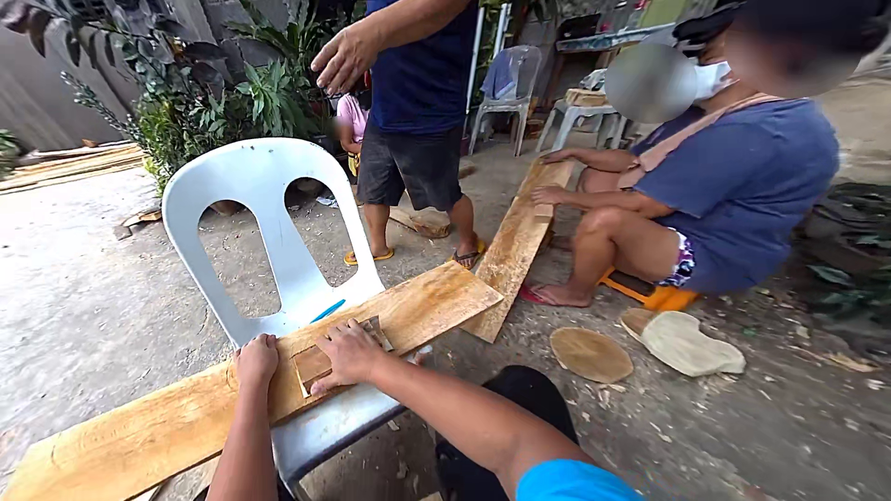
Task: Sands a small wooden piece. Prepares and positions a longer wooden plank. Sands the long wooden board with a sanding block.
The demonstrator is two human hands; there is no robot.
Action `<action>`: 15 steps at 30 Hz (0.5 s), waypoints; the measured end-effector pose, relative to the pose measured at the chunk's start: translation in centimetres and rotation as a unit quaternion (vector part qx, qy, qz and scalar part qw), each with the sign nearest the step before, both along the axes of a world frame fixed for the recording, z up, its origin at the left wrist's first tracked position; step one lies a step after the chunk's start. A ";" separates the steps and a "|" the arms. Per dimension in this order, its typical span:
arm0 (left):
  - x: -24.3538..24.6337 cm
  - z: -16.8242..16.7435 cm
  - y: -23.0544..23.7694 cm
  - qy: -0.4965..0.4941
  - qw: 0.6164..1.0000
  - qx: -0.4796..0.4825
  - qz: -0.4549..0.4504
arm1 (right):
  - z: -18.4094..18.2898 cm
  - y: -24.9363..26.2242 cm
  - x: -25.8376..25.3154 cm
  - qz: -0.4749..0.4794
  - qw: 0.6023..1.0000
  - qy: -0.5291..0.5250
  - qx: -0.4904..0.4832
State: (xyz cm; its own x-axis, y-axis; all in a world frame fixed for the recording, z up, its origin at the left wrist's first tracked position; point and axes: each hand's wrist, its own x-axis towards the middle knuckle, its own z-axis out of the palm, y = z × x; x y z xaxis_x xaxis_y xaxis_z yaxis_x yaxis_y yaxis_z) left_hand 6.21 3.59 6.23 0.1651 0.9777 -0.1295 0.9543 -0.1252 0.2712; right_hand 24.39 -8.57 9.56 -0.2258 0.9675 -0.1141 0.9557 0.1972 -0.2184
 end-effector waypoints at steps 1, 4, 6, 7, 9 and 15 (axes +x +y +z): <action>-0.1 0.2 0.0 0.001 1.000 -0.002 -0.003 | 0.1 -0.1 -0.1 0.012 1.000 0.000 0.002; 0.1 0.2 0.0 0.003 1.000 -0.008 -0.009 | 0.4 -1.1 3.2 -0.020 1.000 -0.004 -0.005; 0.2 0.1 -0.2 0.002 1.000 -0.010 -0.009 | 0.2 -1.8 7.2 -0.085 0.996 -0.004 -0.002; 0.1 0.1 -0.2 0.002 1.000 -0.010 -0.008 | 0.0 -1.9 9.5 -0.126 0.992 -0.005 0.001; 0.0 0.0 -0.2 0.004 1.000 -0.006 -0.003 | -0.3 -2.0 13.9 -0.207 0.978 -0.019 -0.001; 0.2 -0.3 0.0 0.011 1.000 0.013 0.003 | 0.3 -1.1 16.1 -0.339 0.940 -0.014 -0.019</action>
